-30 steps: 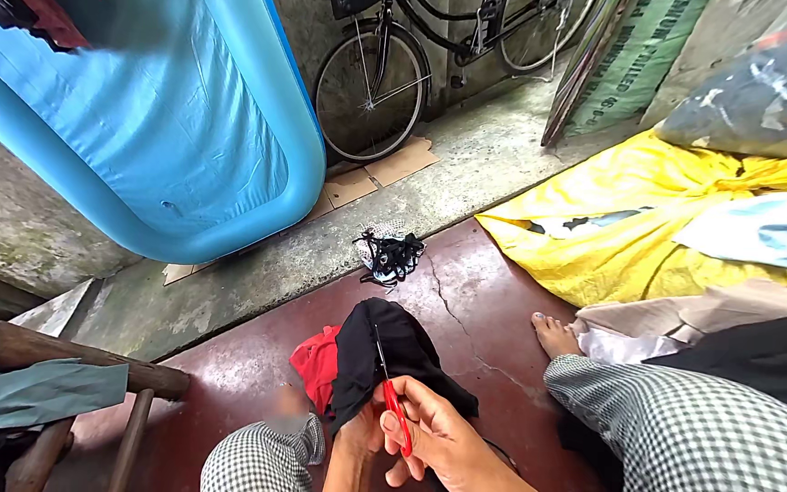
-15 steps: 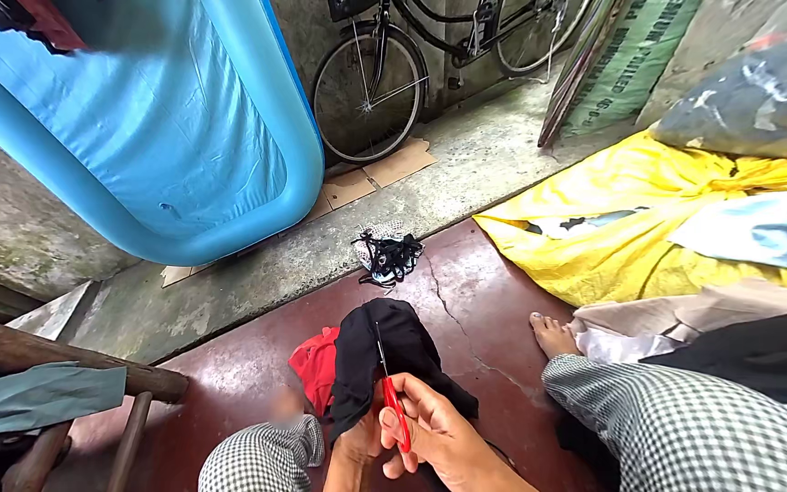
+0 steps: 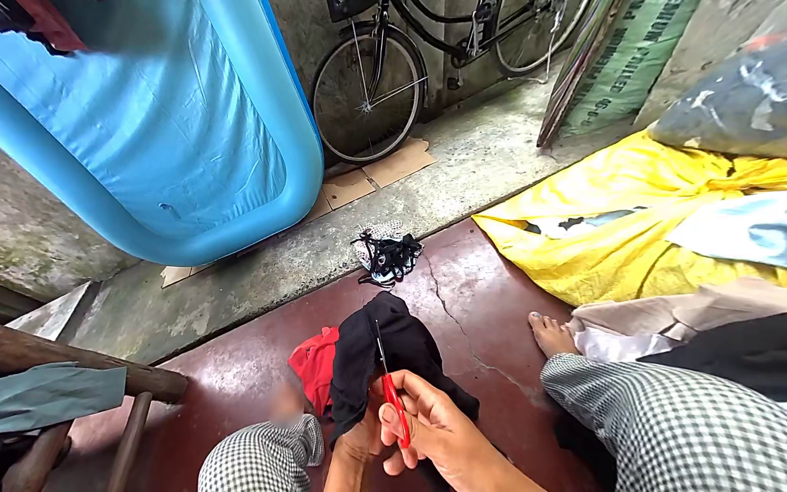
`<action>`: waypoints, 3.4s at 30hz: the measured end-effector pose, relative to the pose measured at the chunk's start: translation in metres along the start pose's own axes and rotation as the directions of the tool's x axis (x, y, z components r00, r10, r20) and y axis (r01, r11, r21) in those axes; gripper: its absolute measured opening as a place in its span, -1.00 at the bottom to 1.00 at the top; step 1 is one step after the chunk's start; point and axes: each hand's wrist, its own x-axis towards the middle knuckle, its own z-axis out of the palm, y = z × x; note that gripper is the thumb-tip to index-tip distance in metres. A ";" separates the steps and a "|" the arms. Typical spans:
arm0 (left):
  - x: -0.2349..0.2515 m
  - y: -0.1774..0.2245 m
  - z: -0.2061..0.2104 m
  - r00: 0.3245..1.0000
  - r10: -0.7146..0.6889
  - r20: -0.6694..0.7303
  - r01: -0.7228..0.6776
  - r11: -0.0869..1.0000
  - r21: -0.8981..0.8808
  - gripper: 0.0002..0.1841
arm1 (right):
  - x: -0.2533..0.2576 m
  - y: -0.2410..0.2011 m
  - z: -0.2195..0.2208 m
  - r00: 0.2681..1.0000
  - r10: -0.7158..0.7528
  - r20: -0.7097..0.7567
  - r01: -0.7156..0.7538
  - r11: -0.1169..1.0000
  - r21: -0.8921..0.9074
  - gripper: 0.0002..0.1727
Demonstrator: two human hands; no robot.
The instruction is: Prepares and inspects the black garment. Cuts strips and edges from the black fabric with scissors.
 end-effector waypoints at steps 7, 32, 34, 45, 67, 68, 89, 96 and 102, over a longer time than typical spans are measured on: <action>-0.012 -0.003 0.029 0.978 -0.022 -0.206 0.056 0.985 0.160 -0.63 | 0.002 -0.001 -0.003 0.999 -0.021 -0.037 0.022 1.000 0.021 -0.63; 0.002 0.022 0.063 0.672 -0.016 -0.740 0.262 0.940 0.218 -0.59 | -0.020 0.016 0.015 0.991 0.093 0.092 -0.071 0.973 -0.220 -0.61; 0.008 0.017 0.042 0.702 0.017 -0.712 0.133 0.979 0.155 -0.67 | -0.020 0.017 0.012 0.992 0.094 0.083 -0.076 0.977 -0.198 -0.61; 0.004 0.006 0.006 0.948 0.028 -0.319 -0.083 0.983 -0.161 -0.65 | -0.021 0.011 0.015 0.992 0.102 0.079 -0.100 0.995 -0.026 -0.62; -0.009 0.010 0.034 0.803 0.112 -0.585 0.103 0.941 0.322 -0.74 | -0.019 0.004 0.023 0.987 0.156 0.042 -0.160 0.979 0.123 -0.67; -0.010 0.009 0.034 0.799 0.110 -0.591 0.117 0.936 0.333 -0.74 | -0.018 0.003 0.023 0.986 0.164 0.042 -0.168 0.978 0.124 -0.67; -0.002 0.007 0.028 0.846 -0.021 -0.532 0.064 0.996 0.063 -0.61 | -0.015 0.004 0.019 0.996 0.092 -0.003 -0.092 0.994 0.064 -0.68; 0.000 0.008 0.029 0.842 -0.061 -0.536 -0.024 0.989 -0.149 -0.59 | -0.012 -0.001 0.015 0.990 0.137 0.043 -0.139 0.988 0.063 -0.70; 0.003 0.009 0.037 0.799 -0.112 -0.591 0.002 0.983 -0.184 -0.55 | -0.012 0.002 0.016 0.994 0.112 0.001 -0.112 0.988 0.107 -0.68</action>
